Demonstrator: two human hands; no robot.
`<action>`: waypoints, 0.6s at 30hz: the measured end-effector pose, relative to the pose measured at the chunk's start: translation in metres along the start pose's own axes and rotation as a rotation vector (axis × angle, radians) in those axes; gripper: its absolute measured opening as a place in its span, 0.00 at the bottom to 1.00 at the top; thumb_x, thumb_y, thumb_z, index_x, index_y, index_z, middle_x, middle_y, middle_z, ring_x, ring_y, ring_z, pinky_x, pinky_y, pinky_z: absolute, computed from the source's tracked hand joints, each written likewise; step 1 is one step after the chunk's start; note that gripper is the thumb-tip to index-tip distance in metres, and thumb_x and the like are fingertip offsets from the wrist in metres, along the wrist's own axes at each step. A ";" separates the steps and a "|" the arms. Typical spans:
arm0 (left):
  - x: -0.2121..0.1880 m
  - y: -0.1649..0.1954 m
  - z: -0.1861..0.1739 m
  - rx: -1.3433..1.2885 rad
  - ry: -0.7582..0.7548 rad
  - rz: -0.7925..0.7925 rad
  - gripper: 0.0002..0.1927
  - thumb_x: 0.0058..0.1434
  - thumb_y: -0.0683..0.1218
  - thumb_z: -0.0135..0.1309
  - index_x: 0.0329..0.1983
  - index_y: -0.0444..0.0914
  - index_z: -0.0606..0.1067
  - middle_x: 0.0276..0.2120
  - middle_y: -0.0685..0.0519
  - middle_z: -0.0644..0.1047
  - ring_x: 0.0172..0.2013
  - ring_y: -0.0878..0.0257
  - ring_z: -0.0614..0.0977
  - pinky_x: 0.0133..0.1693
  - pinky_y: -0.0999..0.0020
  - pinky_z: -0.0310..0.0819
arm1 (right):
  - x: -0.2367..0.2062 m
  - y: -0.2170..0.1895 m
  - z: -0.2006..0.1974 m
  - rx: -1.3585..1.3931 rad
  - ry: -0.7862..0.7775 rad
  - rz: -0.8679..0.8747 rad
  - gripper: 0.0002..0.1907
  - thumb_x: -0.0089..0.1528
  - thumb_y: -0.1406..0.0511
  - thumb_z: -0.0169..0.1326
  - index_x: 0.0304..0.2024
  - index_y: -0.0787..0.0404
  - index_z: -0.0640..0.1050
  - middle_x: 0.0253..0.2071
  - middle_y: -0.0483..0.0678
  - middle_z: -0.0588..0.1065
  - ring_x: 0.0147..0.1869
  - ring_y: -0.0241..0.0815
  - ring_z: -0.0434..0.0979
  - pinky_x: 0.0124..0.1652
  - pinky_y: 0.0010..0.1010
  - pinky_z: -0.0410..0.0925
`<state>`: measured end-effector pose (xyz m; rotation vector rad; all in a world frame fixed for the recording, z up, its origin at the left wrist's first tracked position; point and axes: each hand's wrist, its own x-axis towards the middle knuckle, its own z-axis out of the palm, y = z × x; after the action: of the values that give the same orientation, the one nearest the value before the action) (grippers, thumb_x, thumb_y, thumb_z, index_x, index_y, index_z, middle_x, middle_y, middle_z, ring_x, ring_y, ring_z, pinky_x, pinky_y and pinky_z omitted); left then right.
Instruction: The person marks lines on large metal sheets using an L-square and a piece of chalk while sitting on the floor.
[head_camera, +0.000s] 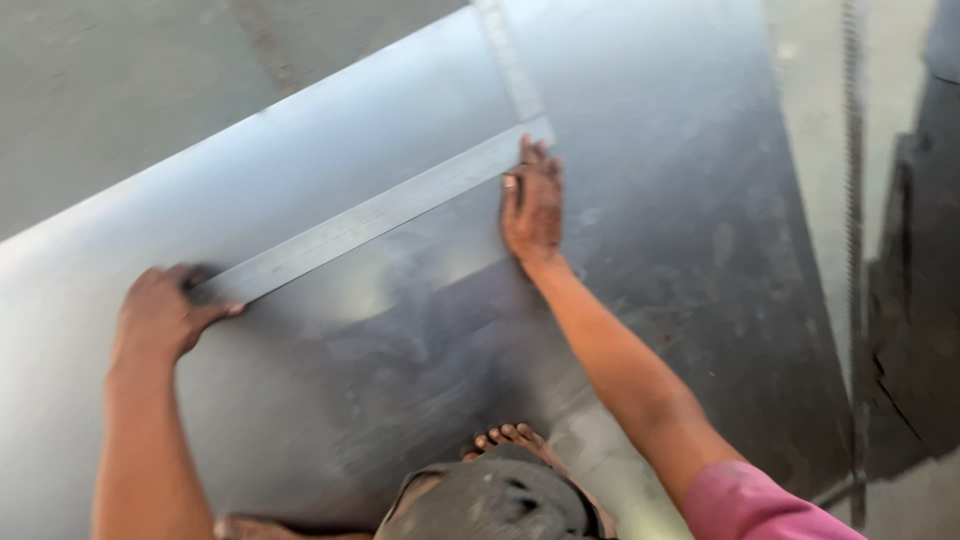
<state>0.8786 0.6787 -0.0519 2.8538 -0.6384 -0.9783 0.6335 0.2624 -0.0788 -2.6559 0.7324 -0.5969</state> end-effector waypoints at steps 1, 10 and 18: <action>0.001 -0.002 0.000 -0.016 0.019 0.035 0.39 0.42 0.63 0.73 0.54 0.39 0.80 0.48 0.42 0.78 0.54 0.45 0.77 0.54 0.50 0.73 | -0.002 -0.005 -0.001 0.045 -0.030 -0.006 0.10 0.72 0.66 0.49 0.52 0.64 0.76 0.62 0.54 0.71 0.68 0.60 0.69 0.67 0.52 0.58; -0.005 0.006 -0.013 -0.109 -0.009 -0.102 0.34 0.38 0.55 0.78 0.48 0.38 0.81 0.47 0.44 0.78 0.52 0.46 0.77 0.52 0.52 0.74 | -0.006 -0.102 -0.012 0.487 -0.487 -0.135 0.07 0.64 0.72 0.60 0.45 0.63 0.79 0.45 0.50 0.75 0.43 0.51 0.79 0.39 0.40 0.71; -0.010 0.017 -0.024 -0.121 -0.050 -0.221 0.33 0.36 0.53 0.79 0.46 0.38 0.80 0.48 0.49 0.78 0.55 0.51 0.77 0.53 0.54 0.75 | 0.006 -0.135 0.007 0.438 -0.606 -0.118 0.08 0.62 0.68 0.63 0.43 0.62 0.79 0.44 0.48 0.76 0.43 0.52 0.80 0.40 0.40 0.71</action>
<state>0.8794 0.6659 -0.0240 2.8441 -0.2593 -1.0795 0.6964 0.3709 -0.0280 -2.2803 0.2331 0.0425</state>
